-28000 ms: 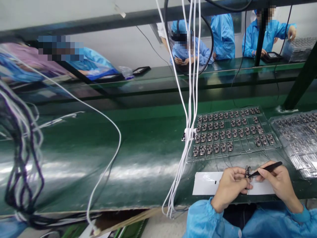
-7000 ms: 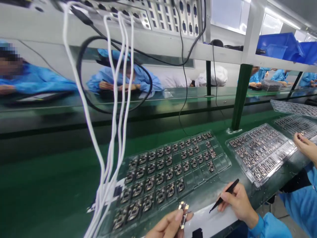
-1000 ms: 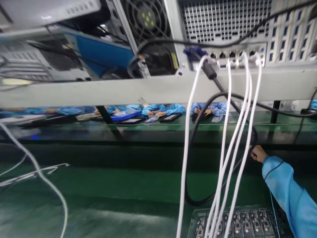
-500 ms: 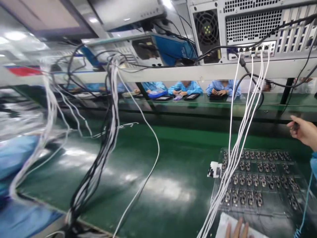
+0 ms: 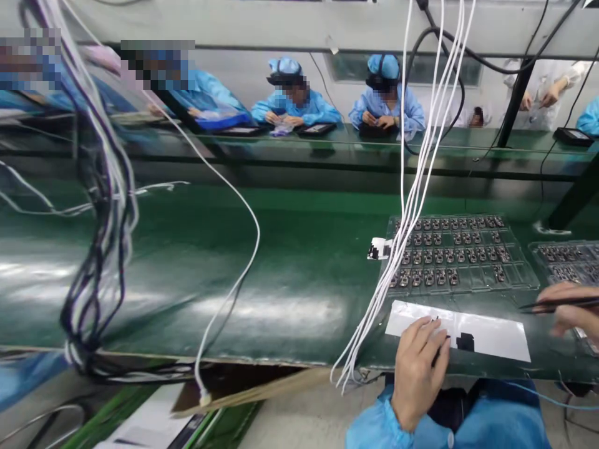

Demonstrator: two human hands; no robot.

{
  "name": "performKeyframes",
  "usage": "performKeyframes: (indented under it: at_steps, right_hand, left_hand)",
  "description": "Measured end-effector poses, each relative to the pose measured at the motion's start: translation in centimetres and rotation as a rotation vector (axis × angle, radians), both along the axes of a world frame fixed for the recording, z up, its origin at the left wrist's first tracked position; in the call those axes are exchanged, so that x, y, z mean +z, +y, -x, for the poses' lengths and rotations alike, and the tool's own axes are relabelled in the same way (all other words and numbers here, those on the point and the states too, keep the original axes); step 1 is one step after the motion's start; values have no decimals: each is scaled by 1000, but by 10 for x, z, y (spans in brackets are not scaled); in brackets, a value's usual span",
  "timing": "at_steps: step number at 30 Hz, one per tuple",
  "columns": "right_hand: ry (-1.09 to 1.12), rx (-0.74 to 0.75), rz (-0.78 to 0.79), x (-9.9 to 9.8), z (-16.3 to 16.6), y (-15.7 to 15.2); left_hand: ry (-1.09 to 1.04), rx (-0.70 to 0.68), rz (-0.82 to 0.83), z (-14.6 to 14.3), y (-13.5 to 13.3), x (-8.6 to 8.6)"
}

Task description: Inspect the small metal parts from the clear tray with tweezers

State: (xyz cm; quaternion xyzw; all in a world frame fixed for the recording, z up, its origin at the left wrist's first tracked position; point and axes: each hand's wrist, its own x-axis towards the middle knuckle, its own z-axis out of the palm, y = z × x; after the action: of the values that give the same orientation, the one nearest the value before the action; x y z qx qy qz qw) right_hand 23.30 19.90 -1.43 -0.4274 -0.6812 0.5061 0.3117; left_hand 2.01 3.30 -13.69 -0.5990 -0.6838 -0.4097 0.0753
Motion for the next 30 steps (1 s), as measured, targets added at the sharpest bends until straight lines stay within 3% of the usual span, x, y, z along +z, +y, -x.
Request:
performKeyframes:
  at_steps: [5, 9, 16, 30]
  right_hand:
    - [39, 127, 243, -72, 37, -24]
    - [76, 184, 276, -100, 54, -20]
    - [80, 86, 346, -112, 52, -19]
    - [59, 104, 358, -112, 53, -19]
  left_hand:
    - [87, -170, 196, -20, -2, 7]
    - [183, -169, 341, -28, 3, 6]
    - [162, -139, 398, -30, 1, 4]
    - [186, -137, 487, -31, 8, 6]
